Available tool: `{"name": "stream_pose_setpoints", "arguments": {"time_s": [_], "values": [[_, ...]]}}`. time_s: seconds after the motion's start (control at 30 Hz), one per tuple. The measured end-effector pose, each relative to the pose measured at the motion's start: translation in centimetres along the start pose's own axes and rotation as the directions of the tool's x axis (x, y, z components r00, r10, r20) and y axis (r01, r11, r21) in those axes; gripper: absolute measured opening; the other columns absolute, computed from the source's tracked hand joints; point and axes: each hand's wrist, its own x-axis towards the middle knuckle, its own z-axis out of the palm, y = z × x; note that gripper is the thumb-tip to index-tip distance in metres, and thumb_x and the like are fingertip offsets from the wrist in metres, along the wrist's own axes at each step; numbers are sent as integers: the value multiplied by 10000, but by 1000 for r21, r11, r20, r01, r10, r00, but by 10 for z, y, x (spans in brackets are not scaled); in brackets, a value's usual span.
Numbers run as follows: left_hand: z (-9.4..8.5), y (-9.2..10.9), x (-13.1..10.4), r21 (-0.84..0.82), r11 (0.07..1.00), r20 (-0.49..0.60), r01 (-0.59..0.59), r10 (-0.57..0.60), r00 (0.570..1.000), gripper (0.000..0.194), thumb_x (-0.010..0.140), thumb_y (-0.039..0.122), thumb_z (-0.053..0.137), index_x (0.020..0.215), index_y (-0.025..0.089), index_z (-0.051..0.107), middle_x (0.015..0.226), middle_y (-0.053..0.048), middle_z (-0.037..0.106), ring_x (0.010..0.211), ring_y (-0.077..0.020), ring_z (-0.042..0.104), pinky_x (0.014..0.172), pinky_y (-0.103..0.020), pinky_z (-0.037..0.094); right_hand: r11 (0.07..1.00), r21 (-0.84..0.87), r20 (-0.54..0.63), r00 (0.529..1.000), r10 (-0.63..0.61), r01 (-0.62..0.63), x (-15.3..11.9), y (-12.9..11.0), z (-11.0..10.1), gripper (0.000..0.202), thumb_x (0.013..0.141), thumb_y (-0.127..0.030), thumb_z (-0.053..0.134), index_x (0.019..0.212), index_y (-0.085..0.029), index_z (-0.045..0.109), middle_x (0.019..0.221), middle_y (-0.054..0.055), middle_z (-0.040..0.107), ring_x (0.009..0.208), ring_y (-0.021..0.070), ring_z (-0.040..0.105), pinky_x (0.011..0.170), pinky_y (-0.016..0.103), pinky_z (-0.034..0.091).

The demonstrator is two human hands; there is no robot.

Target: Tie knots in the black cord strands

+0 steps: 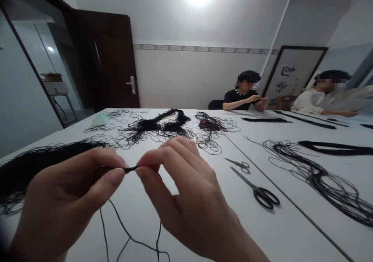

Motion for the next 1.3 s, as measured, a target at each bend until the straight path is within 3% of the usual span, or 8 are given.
{"name": "stream_pose_setpoints", "arguments": {"time_s": [0.3, 0.6, 0.8, 1.0, 1.3], "values": [[4, 5, -1, -4, 999, -51, 35, -35, 998, 135, 703, 182, 560, 583, 231, 601, 453, 75, 457, 396, -55, 379, 342, -127, 307, 998, 55, 3, 999, 43, -43, 0, 0, -1, 78, 886, -119, 501, 835, -177, 498, 774, -30, 532, 741, 66, 482, 681, 228, 408], [10, -1, -1, 28, 984, -76, -174, 176, 981, 185, 697, 90, 542, 656, 264, 588, 517, 116, 510, 423, -17, 409, 411, -60, 338, 969, 137, 54, 978, 200, -206, 1, -7, -8, 71, 886, -175, 519, 826, -212, 516, 711, -62, 530, 655, 40, 501, 557, 151, 421], [12, 2, -2, -9, 996, -91, -85, 84, 992, 162, 673, 122, 536, 615, 262, 594, 419, 102, 385, 363, -35, 321, 347, -96, 271, 967, 103, 59, 972, 227, -232, 1, -8, -10, 86, 879, -190, 537, 797, -213, 527, 703, -70, 542, 644, 36, 502, 559, 154, 415], [12, 4, -3, -9, 999, -69, 31, -31, 997, 117, 662, 179, 568, 590, 252, 623, 437, 84, 433, 376, -52, 319, 353, -157, 262, 974, 80, 39, 977, 210, -212, -2, -9, -9, 91, 870, -177, 542, 786, -209, 527, 706, -61, 551, 642, 51, 504, 575, 189, 415], [11, 4, -3, -32, 999, -59, 15, -17, 998, 132, 650, 138, 557, 594, 247, 605, 422, 93, 379, 378, -40, 315, 365, -142, 246, 981, 81, 31, 984, 177, -179, -2, -8, -6, 98, 867, -169, 548, 782, -206, 516, 722, -51, 558, 664, 63, 512, 604, 213, 418]]}}
